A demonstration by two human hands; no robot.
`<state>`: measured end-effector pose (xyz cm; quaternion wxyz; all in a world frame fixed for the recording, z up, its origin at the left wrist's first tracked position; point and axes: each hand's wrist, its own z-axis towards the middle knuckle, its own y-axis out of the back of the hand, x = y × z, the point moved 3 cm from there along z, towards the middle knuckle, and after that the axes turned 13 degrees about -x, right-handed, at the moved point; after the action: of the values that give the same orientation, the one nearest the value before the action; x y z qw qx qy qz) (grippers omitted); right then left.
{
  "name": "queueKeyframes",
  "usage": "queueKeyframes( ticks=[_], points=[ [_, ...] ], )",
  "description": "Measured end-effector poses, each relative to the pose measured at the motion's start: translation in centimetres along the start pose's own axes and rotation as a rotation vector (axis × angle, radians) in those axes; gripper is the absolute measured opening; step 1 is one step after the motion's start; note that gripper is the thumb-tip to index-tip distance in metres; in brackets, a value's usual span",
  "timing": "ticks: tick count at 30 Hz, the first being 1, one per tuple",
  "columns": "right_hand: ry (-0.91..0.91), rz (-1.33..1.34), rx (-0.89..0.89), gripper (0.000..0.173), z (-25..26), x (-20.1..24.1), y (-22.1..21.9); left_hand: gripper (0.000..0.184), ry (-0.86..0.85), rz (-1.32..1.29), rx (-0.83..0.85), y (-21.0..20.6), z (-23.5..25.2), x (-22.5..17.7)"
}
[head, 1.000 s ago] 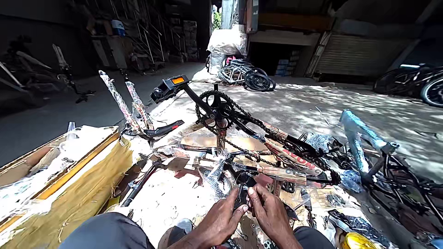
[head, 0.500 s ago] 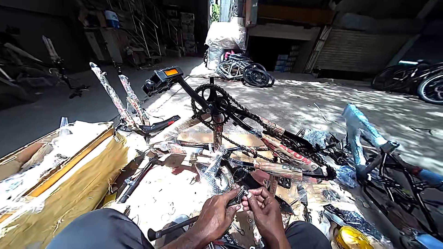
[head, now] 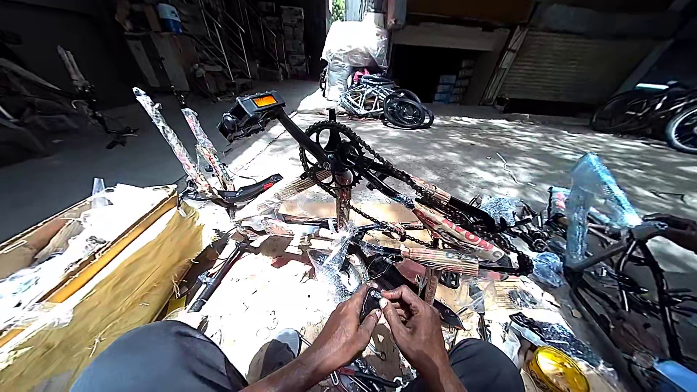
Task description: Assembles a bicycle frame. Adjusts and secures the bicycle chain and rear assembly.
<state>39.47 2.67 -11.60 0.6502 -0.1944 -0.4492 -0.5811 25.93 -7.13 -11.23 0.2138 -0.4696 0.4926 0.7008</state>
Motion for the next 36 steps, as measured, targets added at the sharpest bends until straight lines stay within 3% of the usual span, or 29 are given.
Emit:
queueKeyframes(
  ticks=[2, 5, 8, 10, 16, 19, 23, 28, 29, 33, 36],
  points=[
    [-0.099, -0.087, 0.052, 0.019, -0.2, -0.3, -0.1, 0.04, 0.002, 0.075, -0.019, 0.3, 0.0, 0.0],
    [-0.213, -0.269, 0.191, 0.041, -0.5, -1.0, -0.4, 0.042, -0.039, 0.302, 0.033, 0.6, 0.0, -1.0],
    [-0.435, -0.122, 0.352, 0.043, -0.8, -1.5, -0.9, 0.047, -0.05, 0.496, 0.077, 0.4, -0.2, -1.6],
    [-0.506, 0.01, 0.293, 0.036, -1.4, -1.8, -1.2, 0.047, -0.061, 0.565, 0.074, 0.4, -0.2, -1.7],
    [0.005, -0.294, -0.051, 0.017, -2.4, -1.7, -1.7, 0.047, -0.076, 0.555, 0.04, 0.4, 0.0, -1.6],
    [0.085, -0.27, -0.109, 0.015, -2.7, -1.2, -1.9, 0.048, -0.065, 0.551, 0.051, 0.3, 0.1, -1.6],
    [-0.275, 0.145, -0.018, 0.029, -2.9, -1.8, -1.1, 0.051, -0.066, 0.589, 0.09, 0.3, 0.3, -1.8],
    [-0.928, 0.7, 0.063, 0.014, -3.3, -1.9, -1.1, 0.049, -0.145, 0.638, 0.112, -0.4, 0.1, -1.4],
    [-0.985, 0.781, 0.007, 0.009, -3.3, -1.9, -1.0, 0.047, -0.177, 0.658, 0.116, -0.5, 0.0, -1.5],
    [-1.161, 0.975, -0.206, 0.017, -3.5, -2.6, -1.2, 0.045, -0.284, 0.707, 0.079, -0.6, 0.0, -1.1],
    [-1.323, 0.931, -0.111, 0.025, -3.9, -2.7, -1.7, 0.045, -0.363, 0.753, 0.083, -1.1, -0.1, -0.5]
  ],
)
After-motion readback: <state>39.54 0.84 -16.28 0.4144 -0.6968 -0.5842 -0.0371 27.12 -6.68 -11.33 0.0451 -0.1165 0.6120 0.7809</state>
